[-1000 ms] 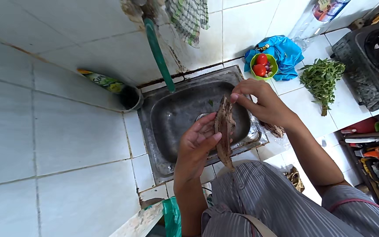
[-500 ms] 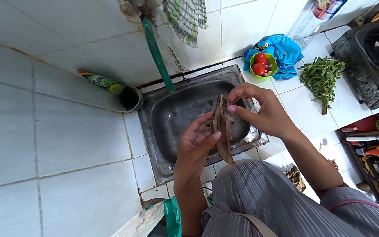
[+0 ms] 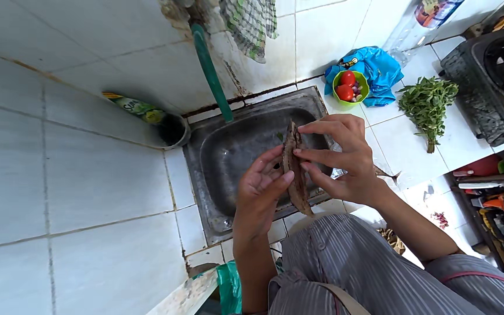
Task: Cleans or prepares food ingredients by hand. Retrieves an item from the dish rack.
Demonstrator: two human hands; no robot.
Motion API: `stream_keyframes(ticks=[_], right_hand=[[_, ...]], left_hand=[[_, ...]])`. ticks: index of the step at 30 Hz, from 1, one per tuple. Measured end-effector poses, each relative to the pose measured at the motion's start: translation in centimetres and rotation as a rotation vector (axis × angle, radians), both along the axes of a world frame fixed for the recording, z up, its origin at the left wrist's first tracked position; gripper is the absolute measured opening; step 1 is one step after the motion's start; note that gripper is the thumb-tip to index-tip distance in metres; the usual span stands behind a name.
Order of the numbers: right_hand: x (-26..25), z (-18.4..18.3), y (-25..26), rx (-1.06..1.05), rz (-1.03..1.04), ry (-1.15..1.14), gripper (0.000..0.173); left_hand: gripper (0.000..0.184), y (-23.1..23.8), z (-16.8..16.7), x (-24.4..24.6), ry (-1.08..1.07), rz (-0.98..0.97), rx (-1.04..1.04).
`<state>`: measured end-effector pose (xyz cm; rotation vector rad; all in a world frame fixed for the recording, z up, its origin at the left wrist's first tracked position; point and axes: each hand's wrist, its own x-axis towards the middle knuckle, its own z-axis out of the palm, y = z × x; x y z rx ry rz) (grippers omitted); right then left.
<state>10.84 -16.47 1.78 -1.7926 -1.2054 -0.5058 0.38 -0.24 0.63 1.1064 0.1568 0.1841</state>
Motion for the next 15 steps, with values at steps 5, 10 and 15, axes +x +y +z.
stream_keyframes(ticks=[5, 10, 15], right_hand=[[-0.14, -0.18, 0.37, 0.033, -0.005, 0.049, 0.01], [-0.04, -0.2, 0.47, 0.052, 0.014, 0.089, 0.007], [-0.07, -0.32, 0.66, 0.045, 0.004, 0.107, 0.007]], left_hand=[[0.042, -0.04, 0.0, 0.04, 0.001, 0.011, 0.008], [0.042, -0.13, 0.05, 0.02, 0.007, 0.023, 0.008], [0.042, -0.18, -0.03, 0.07, 0.002, 0.024, 0.017]])
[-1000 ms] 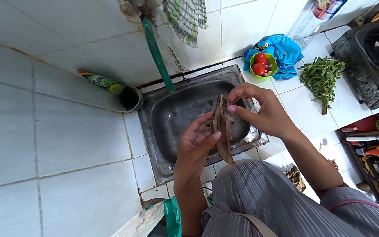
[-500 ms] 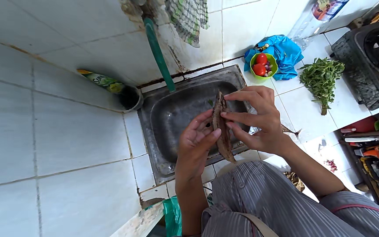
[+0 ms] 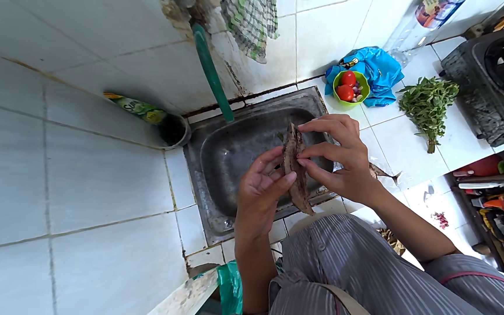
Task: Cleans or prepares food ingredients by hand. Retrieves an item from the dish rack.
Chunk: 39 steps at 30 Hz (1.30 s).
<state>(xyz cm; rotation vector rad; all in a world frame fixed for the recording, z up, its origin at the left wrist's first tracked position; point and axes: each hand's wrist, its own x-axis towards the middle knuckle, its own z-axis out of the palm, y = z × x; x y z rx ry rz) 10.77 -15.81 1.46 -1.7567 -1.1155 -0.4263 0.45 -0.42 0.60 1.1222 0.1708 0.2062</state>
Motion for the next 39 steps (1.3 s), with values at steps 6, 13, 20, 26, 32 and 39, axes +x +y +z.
stream_keyframes(ticks=[6, 13, 20, 26, 32, 39], right_hand=[[0.6, 0.6, -0.7, 0.14, 0.008, 0.122, 0.011], [2.9, -3.4, -1.0, 0.022, -0.147, 0.151, 0.018], [2.4, -4.0, -0.6, -0.171, -0.001, 0.379, 0.019], [2.8, 1.9, -0.5, 0.078, 0.132, 0.524, 0.016], [3.2, 2.4, -0.2, 0.061, 0.163, 0.542, 0.01], [3.2, 2.3, 0.0, 0.012, 0.17, 0.514, 0.011]], left_hand=[[0.043, -0.1, 0.1, -0.1, 0.019, 0.017, -0.001], [0.044, 0.1, 0.0, -0.3, 0.026, 0.02, 0.019], [0.042, 0.0, 0.1, -0.4, 0.01, 0.012, 0.01], [0.044, -0.1, 0.1, -0.3, 0.012, 0.0, 0.057], [0.043, -0.3, 0.1, -0.4, 0.007, -0.007, 0.064], [0.043, -0.2, 0.4, -0.4, 0.009, -0.013, 0.064]])
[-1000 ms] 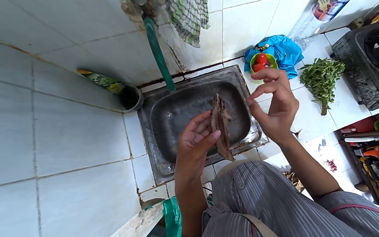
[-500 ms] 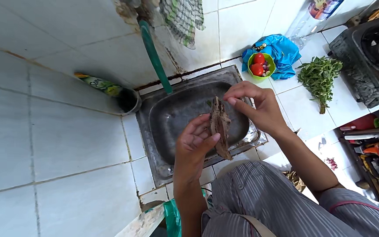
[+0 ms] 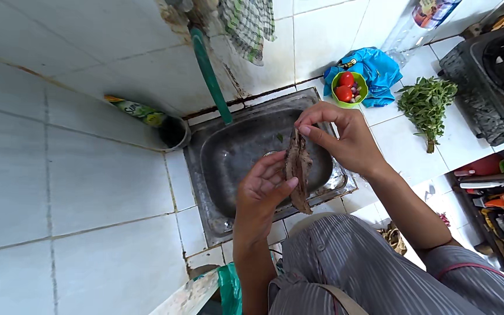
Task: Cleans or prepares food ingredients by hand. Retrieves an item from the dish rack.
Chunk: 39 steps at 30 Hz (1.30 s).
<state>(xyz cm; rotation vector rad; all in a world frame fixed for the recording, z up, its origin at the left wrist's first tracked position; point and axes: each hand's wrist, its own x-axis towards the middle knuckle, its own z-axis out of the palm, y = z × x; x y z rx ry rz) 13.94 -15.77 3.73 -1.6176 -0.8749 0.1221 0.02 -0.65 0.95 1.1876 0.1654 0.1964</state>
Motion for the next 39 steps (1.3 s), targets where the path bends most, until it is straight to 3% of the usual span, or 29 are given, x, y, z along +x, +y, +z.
stream_keyframes(ticks=[10, 14, 18, 39], right_hand=[[-0.2, -0.3, -0.6, -0.059, -0.071, 0.034, 0.03], [-0.9, -0.2, -0.8, -0.047, -0.001, 0.067, 0.012], [-1.3, -0.4, -0.8, -0.074, 0.006, 0.075, 0.007], [-1.3, -1.3, -0.5, -0.11, 0.136, 0.064, 0.012]], left_hand=[[0.043, 0.2, 0.1, 0.1, 0.002, -0.009, -0.032], [0.042, 0.1, 0.2, 0.3, 0.007, 0.003, -0.033], [0.042, 0.1, 0.1, 0.3, 0.003, 0.008, -0.035], [0.041, 0.1, -0.1, 0.3, 0.002, 0.058, -0.067]])
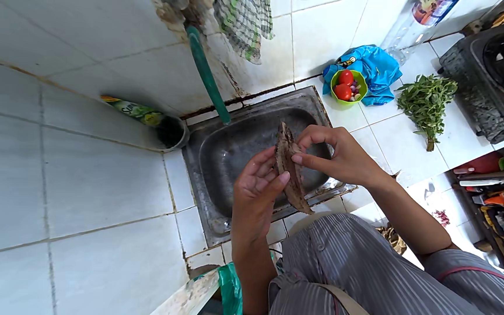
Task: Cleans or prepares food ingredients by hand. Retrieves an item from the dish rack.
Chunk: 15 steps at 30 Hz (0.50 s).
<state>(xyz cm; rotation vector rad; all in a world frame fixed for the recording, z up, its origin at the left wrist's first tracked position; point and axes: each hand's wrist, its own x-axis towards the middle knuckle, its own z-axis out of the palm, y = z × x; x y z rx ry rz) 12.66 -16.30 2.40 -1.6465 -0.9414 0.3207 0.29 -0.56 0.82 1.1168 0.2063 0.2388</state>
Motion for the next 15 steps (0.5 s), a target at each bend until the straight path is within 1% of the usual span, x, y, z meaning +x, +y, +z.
stream_keyframes(ticks=[2, 4, 6, 8, 10, 12, 15], right_hand=[[-0.1, 0.1, 0.0, -0.009, -0.001, 0.01, 0.014], [-0.2, 0.2, 0.0, -0.024, -0.025, 0.033, 0.02], [-0.1, 0.1, 0.0, 0.006, -0.077, 0.063, 0.026], [0.0, -0.3, 0.1, 0.071, -0.177, 0.052, 0.022], [0.2, -0.7, 0.0, 0.117, -0.285, -0.023, 0.016], [0.2, -1.4, -0.3, 0.086, -0.356, -0.131, 0.014], [-0.1, -3.5, -0.4, 0.003, -0.386, -0.275, 0.008]], left_hand=[[0.041, -0.1, 0.1, 0.0, 0.002, 0.005, 0.007], [0.041, -0.2, 0.1, 0.0, 0.006, 0.009, 0.008], [0.043, -0.2, 0.1, 0.1, 0.021, 0.017, -0.001], [0.043, -0.2, 0.0, 0.1, 0.04, 0.031, -0.012], [0.043, 0.0, 0.0, 0.2, 0.042, 0.039, -0.048], [0.044, 0.1, -0.1, 0.2, 0.046, 0.04, -0.085], [0.05, 0.2, -0.1, 0.3, 0.057, 0.05, -0.1]])
